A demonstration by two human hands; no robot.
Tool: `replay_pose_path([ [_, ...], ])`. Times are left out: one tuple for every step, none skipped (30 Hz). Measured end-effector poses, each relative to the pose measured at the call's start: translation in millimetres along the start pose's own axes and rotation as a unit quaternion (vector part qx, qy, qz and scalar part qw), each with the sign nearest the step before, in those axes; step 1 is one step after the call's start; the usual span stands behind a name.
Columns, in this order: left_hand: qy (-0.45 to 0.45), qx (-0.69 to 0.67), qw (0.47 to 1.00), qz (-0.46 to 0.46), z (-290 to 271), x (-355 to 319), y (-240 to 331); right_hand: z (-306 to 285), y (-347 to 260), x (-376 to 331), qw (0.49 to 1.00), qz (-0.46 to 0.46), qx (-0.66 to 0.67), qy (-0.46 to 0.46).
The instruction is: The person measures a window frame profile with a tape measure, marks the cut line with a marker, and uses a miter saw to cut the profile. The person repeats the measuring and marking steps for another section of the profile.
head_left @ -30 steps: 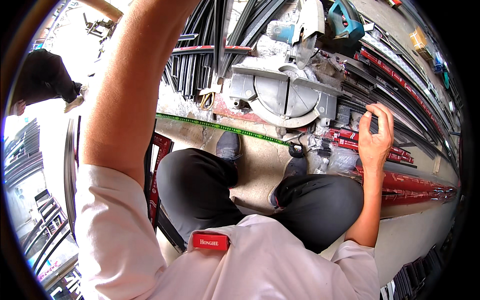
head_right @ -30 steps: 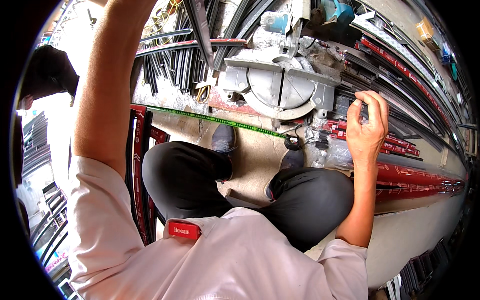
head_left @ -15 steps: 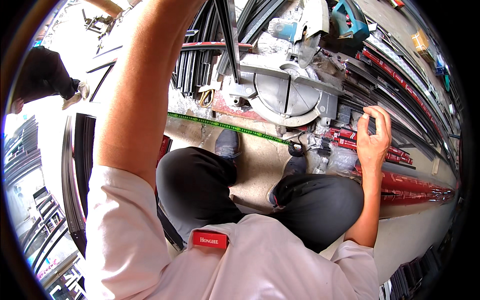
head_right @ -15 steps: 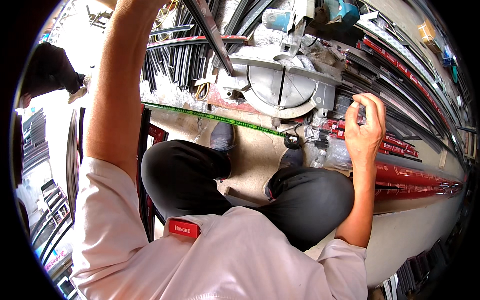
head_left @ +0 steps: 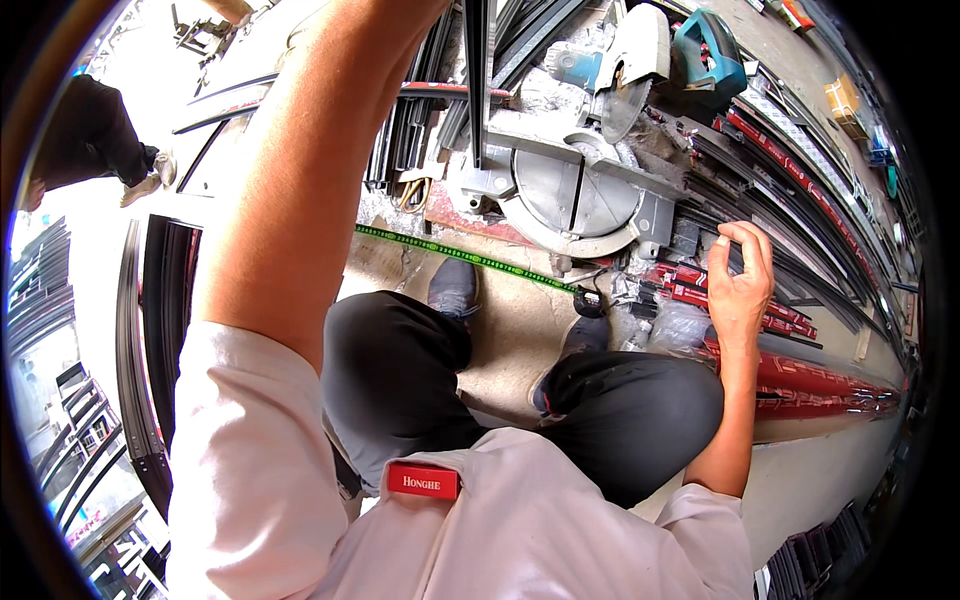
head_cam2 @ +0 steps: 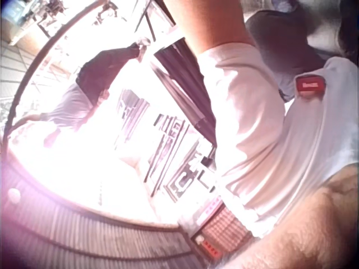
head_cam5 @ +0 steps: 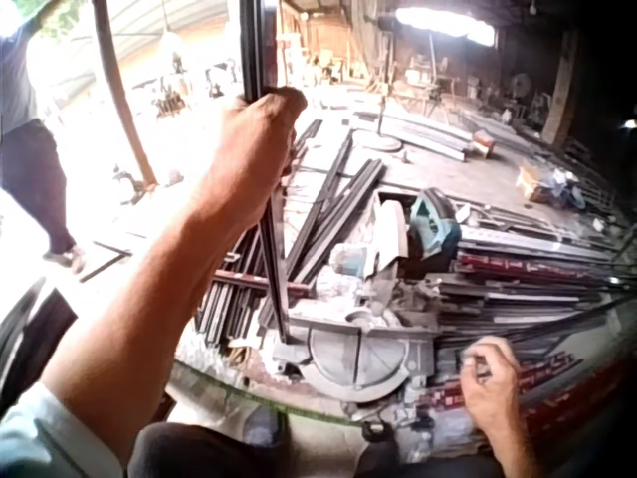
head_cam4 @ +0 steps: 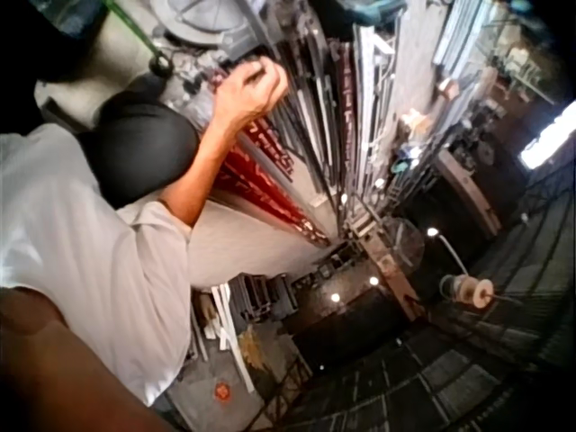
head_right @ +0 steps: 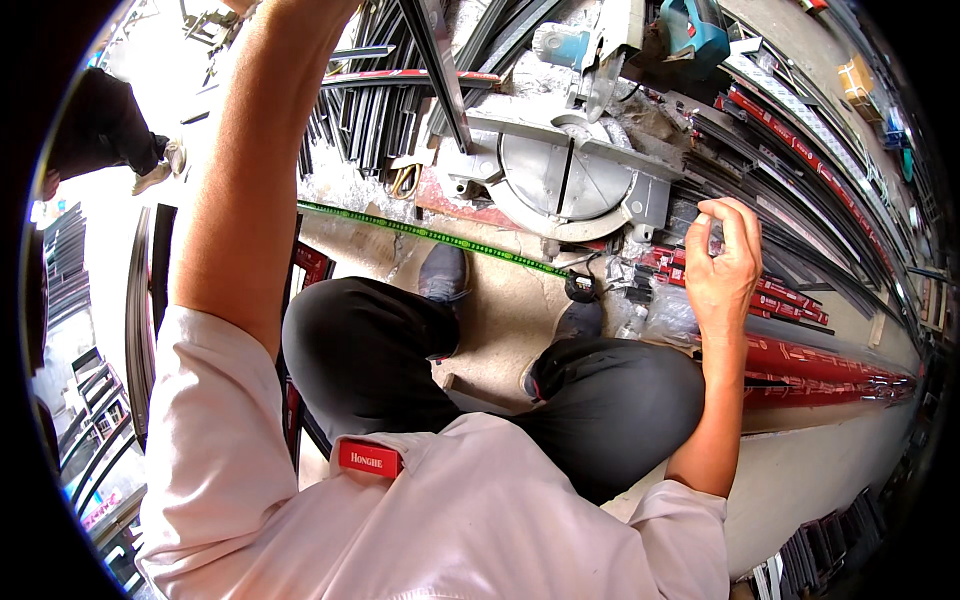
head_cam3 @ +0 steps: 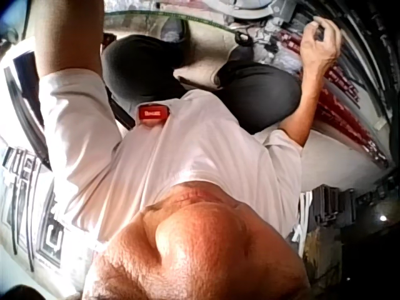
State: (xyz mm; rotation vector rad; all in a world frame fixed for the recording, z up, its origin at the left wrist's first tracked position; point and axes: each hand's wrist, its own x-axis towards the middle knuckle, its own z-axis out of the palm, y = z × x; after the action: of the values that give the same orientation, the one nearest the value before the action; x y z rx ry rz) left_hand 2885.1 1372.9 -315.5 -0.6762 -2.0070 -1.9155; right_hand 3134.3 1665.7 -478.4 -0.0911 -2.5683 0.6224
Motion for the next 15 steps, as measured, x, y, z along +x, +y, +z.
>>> replay_pose_path([
  [0.001, 0.031, 0.999, 0.024, -1, 4, -4, -2, 0, 1, 1.000, -0.003, -0.001, 0.007],
  [0.001, 0.063, 0.997, 0.046, -1, 5, -5, -2, 0, 3, 1.000, -0.006, -0.002, 0.013],
  [0.002, 0.095, 0.993, 0.068, -3, 6, -6, -3, 0, 5, 1.000, -0.009, -0.002, 0.019],
  [-0.007, 0.102, 0.991, 0.088, -5, 5, -6, -5, 0, 7, 1.000, -0.013, 0.005, 0.023],
  [-0.016, 0.110, 0.988, 0.107, -4, -2, 3, -8, -1, 12, 0.999, -0.018, 0.012, 0.027],
  [-0.024, 0.120, 0.984, 0.127, -4, -11, 15, -10, -3, 18, 0.999, -0.024, 0.021, 0.031],
  [-0.025, 0.114, 0.991, 0.061, -1, -28, 35, -14, -5, 26, 0.998, -0.039, 0.020, 0.050],
  [-0.048, 0.106, 0.993, 0.028, -3, -30, 43, -16, -5, 35, 0.996, -0.041, 0.047, 0.057],
  [-0.069, 0.107, 0.992, -0.006, -8, -32, 53, -17, -12, 45, 0.984, 0.023, 0.167, 0.055],
  [-0.066, 0.135, 0.989, -0.013, -9, -37, 64, -20, -22, 56, 0.954, 0.086, 0.285, 0.045],
  [-0.074, 0.107, 0.991, -0.025, 14, -44, 48, -48, -13, 62, 0.967, 0.028, 0.249, 0.054],
  [-0.081, 0.152, 0.985, 0.026, 15, -45, 40, -57, -23, 78, 0.962, -0.041, 0.265, 0.060],
  [-0.079, 0.183, 0.977, 0.082, 16, -44, 32, -74, -41, 95, 0.940, -0.097, 0.321, 0.062],
  [-0.076, 0.222, 0.963, 0.131, 18, -47, 18, -81, -53, 107, 0.910, -0.146, 0.384, 0.061],
  [-0.097, 0.278, 0.944, 0.146, 20, -52, 7, -88, -66, 113, 0.878, -0.153, 0.450, 0.060],
])
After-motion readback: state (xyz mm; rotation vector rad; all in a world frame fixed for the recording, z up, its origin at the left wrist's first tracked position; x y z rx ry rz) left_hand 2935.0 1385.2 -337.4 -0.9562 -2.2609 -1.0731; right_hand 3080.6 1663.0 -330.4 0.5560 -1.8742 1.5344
